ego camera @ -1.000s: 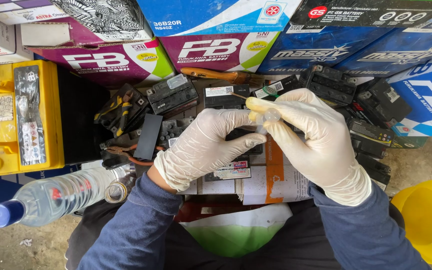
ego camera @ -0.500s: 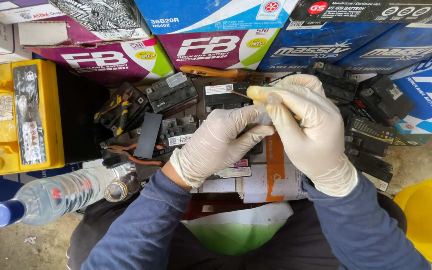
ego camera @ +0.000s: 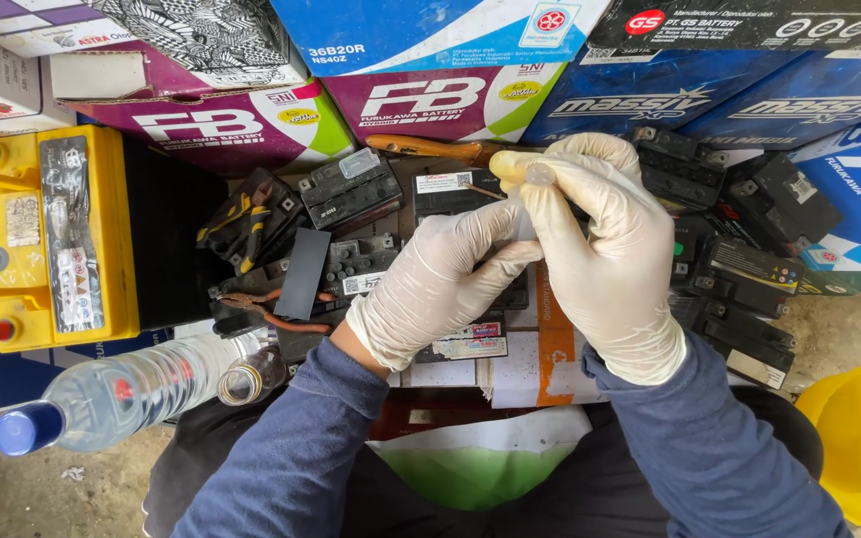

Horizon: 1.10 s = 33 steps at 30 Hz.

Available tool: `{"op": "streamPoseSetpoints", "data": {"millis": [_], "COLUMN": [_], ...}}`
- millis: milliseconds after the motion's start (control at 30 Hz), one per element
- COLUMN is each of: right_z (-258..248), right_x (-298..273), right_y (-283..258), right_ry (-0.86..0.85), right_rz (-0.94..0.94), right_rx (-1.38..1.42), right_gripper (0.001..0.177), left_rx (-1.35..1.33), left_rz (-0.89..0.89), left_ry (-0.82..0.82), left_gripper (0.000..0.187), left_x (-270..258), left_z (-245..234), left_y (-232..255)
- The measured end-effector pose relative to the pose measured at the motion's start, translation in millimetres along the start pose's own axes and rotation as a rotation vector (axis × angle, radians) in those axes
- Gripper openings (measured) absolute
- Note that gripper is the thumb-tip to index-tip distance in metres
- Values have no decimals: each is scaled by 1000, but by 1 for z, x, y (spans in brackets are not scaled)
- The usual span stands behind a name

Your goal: Refilling battery cells with liquid using a syringe

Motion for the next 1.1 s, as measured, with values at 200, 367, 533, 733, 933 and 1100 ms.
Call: {"op": "streamPoseSetpoints", "data": {"millis": [200,367,533,733,933,1100], "right_z": [-4,-2,-2,2,5,2], "right_x": [4,4,6,3,-2,2], "right_y": [-8,-8,-12,-11,0,0], "right_ry": [43,55,65,112,92,73], "right_rz": [-34,59,51,31,57,-26], "right_rx": [1,24,37,72,114,117], "right_gripper": [15,20,22,26,28,31], "left_rx": [-19,-30,-50,-36,-49,-170], "left_rz": [-9,-20,-23,-8,-1,-5], "left_ry": [-26,-19,-16,-19,-21,-15], "left_gripper": [27,29,26,26,29,29], "left_x": [-2,-3,-2,-2,-4,1], "left_z": [2,2,2,2,3,1], "left_y": [3,1,4,4,1,1]}}
Point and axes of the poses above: each hand's wrist, its own x-axis towards the middle knuckle, its own z-axis out of the palm, y = z × x, the point moved 4 cm from there along x, towards the middle knuckle, and after that the axes turned 5 degrees about -y, right-handed, at the moved point
